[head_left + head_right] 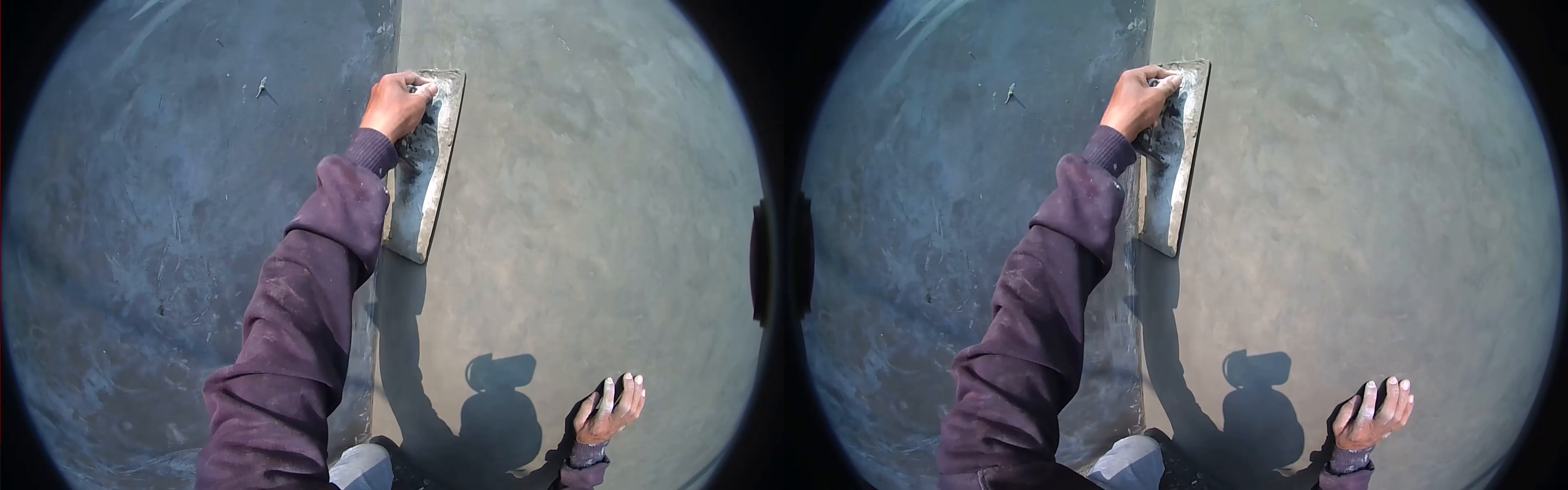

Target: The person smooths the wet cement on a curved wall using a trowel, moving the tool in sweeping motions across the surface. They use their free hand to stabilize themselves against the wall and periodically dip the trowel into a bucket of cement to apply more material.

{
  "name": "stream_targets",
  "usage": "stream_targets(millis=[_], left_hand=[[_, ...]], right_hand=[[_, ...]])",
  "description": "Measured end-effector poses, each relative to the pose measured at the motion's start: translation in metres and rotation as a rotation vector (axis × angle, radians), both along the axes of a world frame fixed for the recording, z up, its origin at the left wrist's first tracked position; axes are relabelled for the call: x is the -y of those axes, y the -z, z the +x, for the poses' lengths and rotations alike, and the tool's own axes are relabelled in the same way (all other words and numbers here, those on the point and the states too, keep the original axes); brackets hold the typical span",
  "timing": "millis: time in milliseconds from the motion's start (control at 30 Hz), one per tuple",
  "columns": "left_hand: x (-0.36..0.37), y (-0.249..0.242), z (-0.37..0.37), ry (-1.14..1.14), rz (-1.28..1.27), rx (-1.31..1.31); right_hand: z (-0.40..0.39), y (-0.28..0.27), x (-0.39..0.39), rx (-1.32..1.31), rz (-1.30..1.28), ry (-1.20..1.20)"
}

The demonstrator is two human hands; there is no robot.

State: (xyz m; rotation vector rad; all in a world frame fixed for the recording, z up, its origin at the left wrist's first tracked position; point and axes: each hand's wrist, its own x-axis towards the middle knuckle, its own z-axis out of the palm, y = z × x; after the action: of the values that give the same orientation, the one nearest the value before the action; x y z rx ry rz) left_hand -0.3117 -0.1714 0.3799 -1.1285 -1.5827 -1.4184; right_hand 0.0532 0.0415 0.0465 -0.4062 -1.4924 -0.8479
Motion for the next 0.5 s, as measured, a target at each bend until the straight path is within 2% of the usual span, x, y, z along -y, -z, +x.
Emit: stream_targets(millis=[33,67,100,133,233,300,400,500], left_hand=[[0.01,-0.028,0.012,0.048,-0.087,0.111],[0.018,-0.035,0.014,0.055,-0.171,0.122],[0.016,-0.024,0.013,0.164,-0.139,0.181],[0.007,-0.001,0.011,0.097,-0.097,0.09],[-0.008,0.121,0.0,-0.014,0.044,-0.117],[-0.004,0.174,0.001,0.002,0.045,-0.098],[-0.001,0.13,-0.001,-0.014,0.045,-0.059],[-0.002,0.01,0.001,-0.066,0.062,-0.103]], right_hand=[[0.0,0.0,0.0,0.004,0.003,0.004],[0.0,-0.001,0.001,0.003,0.006,0.007],[0.004,0.001,0.003,0.013,-0.01,0.013],[0.003,0.002,0.003,0.004,-0.025,0.01],[-0.003,-0.001,0.004,-0.021,-0.042,0.0],[-0.002,0.0,0.003,-0.019,-0.034,-0.008],[0.0,0.001,0.003,0.006,-0.044,-0.01],[-0.001,0.002,0.0,-0.013,-0.005,-0.005]])
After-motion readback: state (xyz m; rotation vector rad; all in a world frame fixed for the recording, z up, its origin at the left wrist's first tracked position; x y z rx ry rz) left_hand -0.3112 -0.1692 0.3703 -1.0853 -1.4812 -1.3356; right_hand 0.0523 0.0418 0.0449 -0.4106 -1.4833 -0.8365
